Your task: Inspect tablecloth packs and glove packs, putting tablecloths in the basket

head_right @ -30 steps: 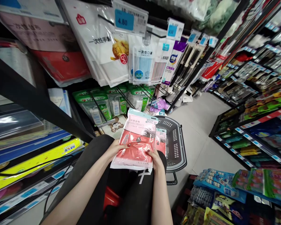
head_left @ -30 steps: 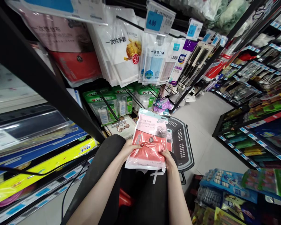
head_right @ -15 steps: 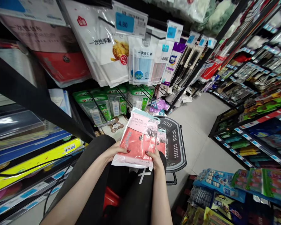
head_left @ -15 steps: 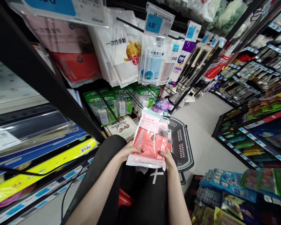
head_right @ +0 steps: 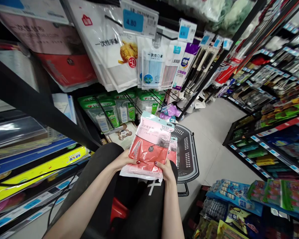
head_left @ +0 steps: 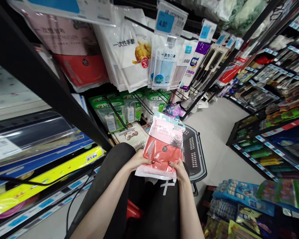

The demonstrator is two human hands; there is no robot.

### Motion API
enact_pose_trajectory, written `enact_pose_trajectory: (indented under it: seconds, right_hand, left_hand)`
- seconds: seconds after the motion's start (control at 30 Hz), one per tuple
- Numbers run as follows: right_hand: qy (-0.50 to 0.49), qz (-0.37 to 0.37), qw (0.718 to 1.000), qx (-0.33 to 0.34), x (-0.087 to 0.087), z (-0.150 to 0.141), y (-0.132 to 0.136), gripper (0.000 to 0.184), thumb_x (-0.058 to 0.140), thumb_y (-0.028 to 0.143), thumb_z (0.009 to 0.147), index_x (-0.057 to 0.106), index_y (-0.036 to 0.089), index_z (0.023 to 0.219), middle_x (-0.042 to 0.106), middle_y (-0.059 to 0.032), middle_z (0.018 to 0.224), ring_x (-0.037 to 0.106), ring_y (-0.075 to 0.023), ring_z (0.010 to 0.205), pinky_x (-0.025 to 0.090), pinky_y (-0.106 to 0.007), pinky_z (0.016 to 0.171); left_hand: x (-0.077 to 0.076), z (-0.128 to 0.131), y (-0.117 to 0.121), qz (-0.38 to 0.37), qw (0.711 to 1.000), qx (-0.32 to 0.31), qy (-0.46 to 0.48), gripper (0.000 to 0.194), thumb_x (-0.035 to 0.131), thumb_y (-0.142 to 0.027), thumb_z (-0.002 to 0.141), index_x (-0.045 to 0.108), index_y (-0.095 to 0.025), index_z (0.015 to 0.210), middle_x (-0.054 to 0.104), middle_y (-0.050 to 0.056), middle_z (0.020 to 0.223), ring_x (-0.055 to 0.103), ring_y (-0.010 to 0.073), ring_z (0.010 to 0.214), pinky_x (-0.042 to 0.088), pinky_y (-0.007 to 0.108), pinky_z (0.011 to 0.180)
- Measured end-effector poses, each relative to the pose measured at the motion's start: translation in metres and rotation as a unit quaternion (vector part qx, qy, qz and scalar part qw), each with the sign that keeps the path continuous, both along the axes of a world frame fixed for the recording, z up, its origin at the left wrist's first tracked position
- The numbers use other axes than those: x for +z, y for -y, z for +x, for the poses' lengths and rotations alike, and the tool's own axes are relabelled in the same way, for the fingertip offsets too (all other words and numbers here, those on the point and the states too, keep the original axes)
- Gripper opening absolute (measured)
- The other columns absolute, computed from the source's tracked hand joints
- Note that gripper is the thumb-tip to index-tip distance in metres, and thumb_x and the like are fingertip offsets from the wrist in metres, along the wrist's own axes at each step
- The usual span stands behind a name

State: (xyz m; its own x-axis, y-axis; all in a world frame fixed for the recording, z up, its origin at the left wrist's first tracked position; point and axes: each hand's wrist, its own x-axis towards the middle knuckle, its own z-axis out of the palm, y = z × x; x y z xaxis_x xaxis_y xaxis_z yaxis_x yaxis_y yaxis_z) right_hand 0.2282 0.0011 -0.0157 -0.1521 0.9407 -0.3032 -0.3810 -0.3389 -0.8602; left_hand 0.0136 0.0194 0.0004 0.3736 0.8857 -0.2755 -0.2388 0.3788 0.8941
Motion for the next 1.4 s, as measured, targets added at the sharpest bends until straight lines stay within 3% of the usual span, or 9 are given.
enact_pose_trajectory:
  seconds: [0.47,0.77,0.93,1.2,1.3,1.4]
  right_hand:
    - [0.006,0.015,1.000,0.007,-0.005,0.001,-0.001,0.029,0.071,0.017,0.060,0.061,0.018,0.088,0.068,-0.0038,0.084,0.064,-0.0198,0.073,0.050,-0.034,0.071]
    - [-0.030,0.012,0.999,-0.043,-0.009,0.002,-0.002,0.036,0.072,0.018,0.058,0.059,0.019,0.092,0.068,-0.0028,0.085,0.064,-0.0192,0.070,0.051,-0.032,0.066]
    - [-0.045,0.001,0.995,-0.087,-0.008,0.007,0.000,0.041,0.073,0.029,0.058,0.058,0.020,0.094,0.068,-0.0030,0.082,0.064,-0.0206,0.070,0.051,-0.034,0.067]
    - [-0.006,-0.010,0.998,-0.066,0.010,0.002,0.027,0.053,0.077,0.020,0.051,0.054,0.022,0.099,0.066,-0.0022,0.091,0.063,-0.0195,0.077,0.050,-0.031,0.069]
    - [0.003,-0.033,0.999,-0.038,0.010,-0.001,0.029,0.049,0.077,0.019,0.050,0.055,0.021,0.094,0.066,-0.0012,0.084,0.063,-0.0194,0.070,0.052,-0.033,0.062]
    - [-0.001,-0.016,0.999,-0.043,0.006,-0.002,0.026,0.045,0.076,0.016,0.051,0.057,0.020,0.092,0.067,-0.0015,0.084,0.063,-0.0196,0.072,0.051,-0.033,0.066]
  left_hand:
    - [-0.001,0.003,-0.001,0.017,0.998,0.014,-0.053,0.030,0.074,-0.016,0.046,0.065,-0.010,0.074,0.064,0.002,0.067,0.056,0.0167,0.063,0.043,0.026,0.061]
    - [0.002,0.000,0.001,-0.047,0.998,-0.002,0.049,0.043,0.073,-0.014,0.049,0.062,-0.012,0.091,0.065,0.005,0.080,0.058,0.0177,0.072,0.043,0.025,0.065]
    - [0.003,0.003,0.002,-0.016,0.999,-0.012,0.046,0.045,0.075,-0.013,0.047,0.062,-0.012,0.091,0.065,0.004,0.082,0.058,0.0181,0.075,0.042,0.026,0.067]
    - [-0.002,0.003,0.001,-0.007,1.000,0.019,0.020,0.041,0.076,-0.016,0.046,0.062,-0.011,0.084,0.063,0.002,0.073,0.055,0.0156,0.066,0.040,0.024,0.060]
    - [-0.001,0.002,0.000,0.004,0.999,0.035,0.014,0.042,0.076,-0.017,0.047,0.061,-0.012,0.086,0.063,0.002,0.076,0.055,0.0160,0.068,0.040,0.024,0.063]
    - [0.000,0.002,-0.001,0.013,0.999,0.039,0.001,0.042,0.076,-0.018,0.046,0.061,-0.011,0.086,0.063,0.002,0.075,0.055,0.0163,0.068,0.040,0.025,0.063]
